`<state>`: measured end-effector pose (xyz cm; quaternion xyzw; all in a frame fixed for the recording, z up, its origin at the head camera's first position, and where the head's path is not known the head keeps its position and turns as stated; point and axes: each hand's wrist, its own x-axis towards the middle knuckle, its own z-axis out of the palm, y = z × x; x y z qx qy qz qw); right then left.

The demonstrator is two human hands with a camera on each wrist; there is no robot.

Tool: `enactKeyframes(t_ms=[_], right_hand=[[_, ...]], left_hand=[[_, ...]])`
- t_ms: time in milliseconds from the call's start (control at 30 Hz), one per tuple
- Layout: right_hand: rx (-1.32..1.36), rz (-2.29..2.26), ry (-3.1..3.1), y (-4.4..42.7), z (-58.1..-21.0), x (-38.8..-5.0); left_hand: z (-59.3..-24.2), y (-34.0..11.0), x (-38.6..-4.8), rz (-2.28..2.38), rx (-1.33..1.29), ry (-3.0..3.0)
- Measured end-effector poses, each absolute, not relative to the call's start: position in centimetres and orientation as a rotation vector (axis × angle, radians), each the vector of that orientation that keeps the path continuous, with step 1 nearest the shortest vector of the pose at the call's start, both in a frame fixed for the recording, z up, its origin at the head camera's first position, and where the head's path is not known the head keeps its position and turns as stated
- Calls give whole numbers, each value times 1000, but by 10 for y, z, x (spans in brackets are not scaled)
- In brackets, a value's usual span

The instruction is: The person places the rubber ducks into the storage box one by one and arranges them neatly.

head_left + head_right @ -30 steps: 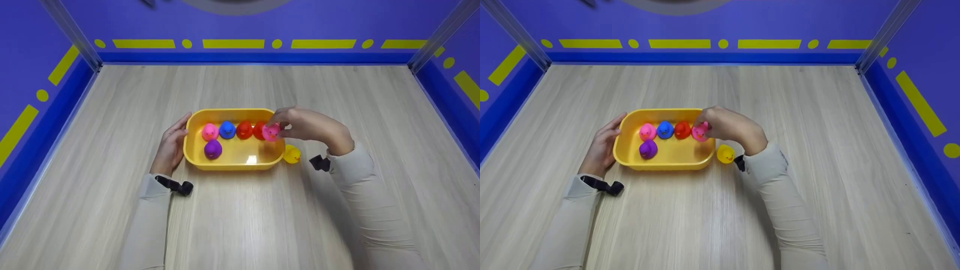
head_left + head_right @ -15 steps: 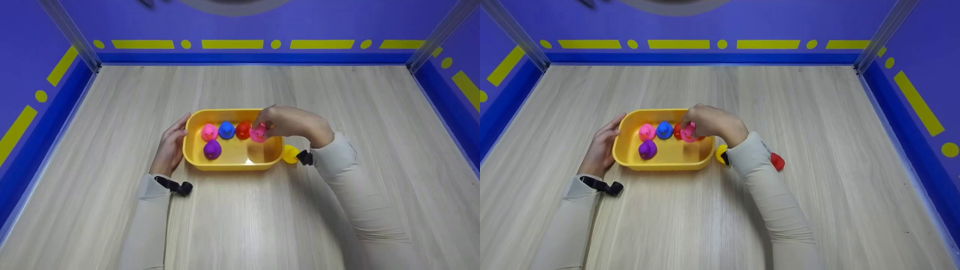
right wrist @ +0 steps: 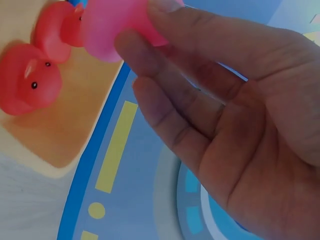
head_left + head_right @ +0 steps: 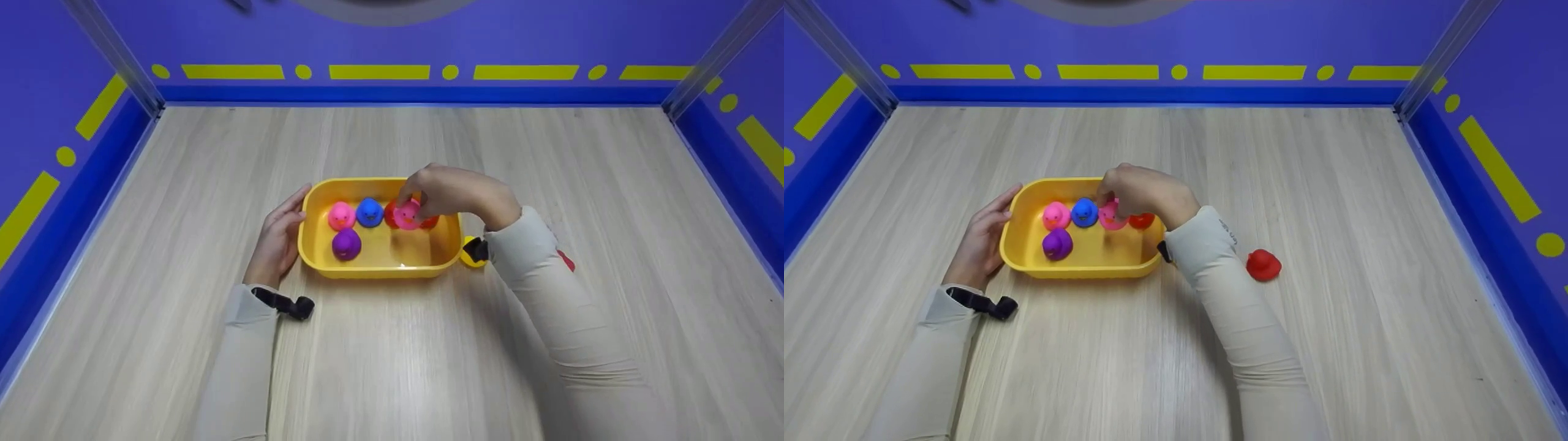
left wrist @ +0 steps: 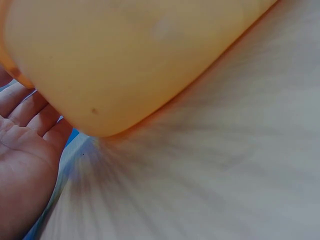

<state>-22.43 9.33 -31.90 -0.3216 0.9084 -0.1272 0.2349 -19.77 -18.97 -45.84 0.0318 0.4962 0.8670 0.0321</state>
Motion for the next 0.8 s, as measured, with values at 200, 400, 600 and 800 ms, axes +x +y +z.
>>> enactKeyframes(t_ms=[200,400,600,800], right_hand=[[-850,-323,2472,85,-321,-227],[-824,-307,2442,77,-325,-230],[-794,-299,2404,70,-329,-231],[-756,-307,2377,63,-332,-233]], left_hand=[[-458,-190,-198,2670,103,1520],[-459,-190,-198,2668,95,1518],[-459,-190,-198,2671,94,1513],[-458,-190,-198,2671,99,1517]])
